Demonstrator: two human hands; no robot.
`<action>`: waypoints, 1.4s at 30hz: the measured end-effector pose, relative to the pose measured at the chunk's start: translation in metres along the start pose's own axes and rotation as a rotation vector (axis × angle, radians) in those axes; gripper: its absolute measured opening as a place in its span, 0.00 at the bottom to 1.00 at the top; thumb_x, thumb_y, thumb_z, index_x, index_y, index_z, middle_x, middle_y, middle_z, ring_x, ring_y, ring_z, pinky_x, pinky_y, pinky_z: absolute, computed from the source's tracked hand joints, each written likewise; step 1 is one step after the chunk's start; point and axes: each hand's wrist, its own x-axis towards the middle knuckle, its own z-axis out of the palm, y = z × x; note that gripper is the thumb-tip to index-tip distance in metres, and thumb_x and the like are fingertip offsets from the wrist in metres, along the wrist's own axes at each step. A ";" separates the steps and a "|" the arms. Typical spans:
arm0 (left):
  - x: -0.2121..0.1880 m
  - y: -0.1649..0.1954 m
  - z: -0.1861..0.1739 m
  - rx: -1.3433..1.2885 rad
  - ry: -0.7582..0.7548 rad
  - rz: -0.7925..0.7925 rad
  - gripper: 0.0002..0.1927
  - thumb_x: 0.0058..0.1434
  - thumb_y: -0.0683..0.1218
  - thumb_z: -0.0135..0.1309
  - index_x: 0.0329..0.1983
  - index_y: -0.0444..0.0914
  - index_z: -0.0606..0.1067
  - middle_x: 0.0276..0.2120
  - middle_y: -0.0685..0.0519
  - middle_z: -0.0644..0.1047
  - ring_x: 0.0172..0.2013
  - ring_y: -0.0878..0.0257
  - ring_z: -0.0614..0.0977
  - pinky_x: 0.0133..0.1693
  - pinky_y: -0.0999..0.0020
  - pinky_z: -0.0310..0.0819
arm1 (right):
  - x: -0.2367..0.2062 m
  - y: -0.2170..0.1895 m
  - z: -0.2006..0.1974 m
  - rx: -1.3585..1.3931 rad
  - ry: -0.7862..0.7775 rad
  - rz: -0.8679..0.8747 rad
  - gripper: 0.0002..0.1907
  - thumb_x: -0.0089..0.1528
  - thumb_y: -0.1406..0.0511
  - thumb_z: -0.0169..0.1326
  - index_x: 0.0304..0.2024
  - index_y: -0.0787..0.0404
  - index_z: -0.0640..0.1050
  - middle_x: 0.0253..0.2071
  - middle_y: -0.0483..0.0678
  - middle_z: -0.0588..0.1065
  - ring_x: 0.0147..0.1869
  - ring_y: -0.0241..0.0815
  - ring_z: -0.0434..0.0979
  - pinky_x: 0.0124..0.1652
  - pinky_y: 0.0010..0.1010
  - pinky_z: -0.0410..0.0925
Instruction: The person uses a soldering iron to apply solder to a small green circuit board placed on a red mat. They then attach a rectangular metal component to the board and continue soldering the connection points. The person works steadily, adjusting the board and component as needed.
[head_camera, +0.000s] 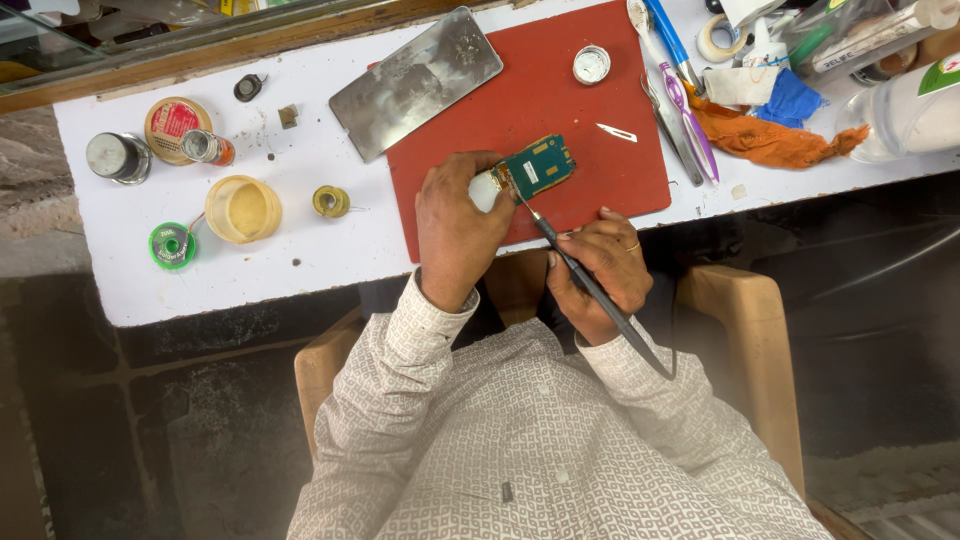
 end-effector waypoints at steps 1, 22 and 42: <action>0.000 0.000 0.000 0.001 -0.003 -0.005 0.15 0.54 0.44 0.64 0.45 0.38 0.79 0.41 0.51 0.81 0.43 0.52 0.81 0.47 0.57 0.73 | 0.000 0.000 0.000 -0.002 0.001 0.004 0.08 0.59 0.71 0.64 0.40 0.60 0.81 0.34 0.47 0.80 0.44 0.43 0.81 0.64 0.46 0.70; -0.001 0.000 0.001 0.006 -0.024 -0.033 0.15 0.54 0.44 0.64 0.45 0.38 0.79 0.41 0.52 0.81 0.44 0.52 0.80 0.48 0.56 0.72 | 0.006 -0.005 0.002 0.004 -0.013 -0.014 0.10 0.59 0.71 0.65 0.42 0.60 0.80 0.34 0.47 0.80 0.42 0.43 0.81 0.62 0.45 0.69; -0.008 -0.014 -0.019 0.144 -0.083 0.218 0.37 0.46 0.49 0.72 0.61 0.39 0.73 0.58 0.46 0.69 0.54 0.48 0.72 0.55 0.53 0.65 | 0.000 0.021 -0.023 0.159 0.084 0.118 0.08 0.66 0.70 0.63 0.46 0.66 0.79 0.42 0.51 0.79 0.47 0.43 0.78 0.47 0.29 0.73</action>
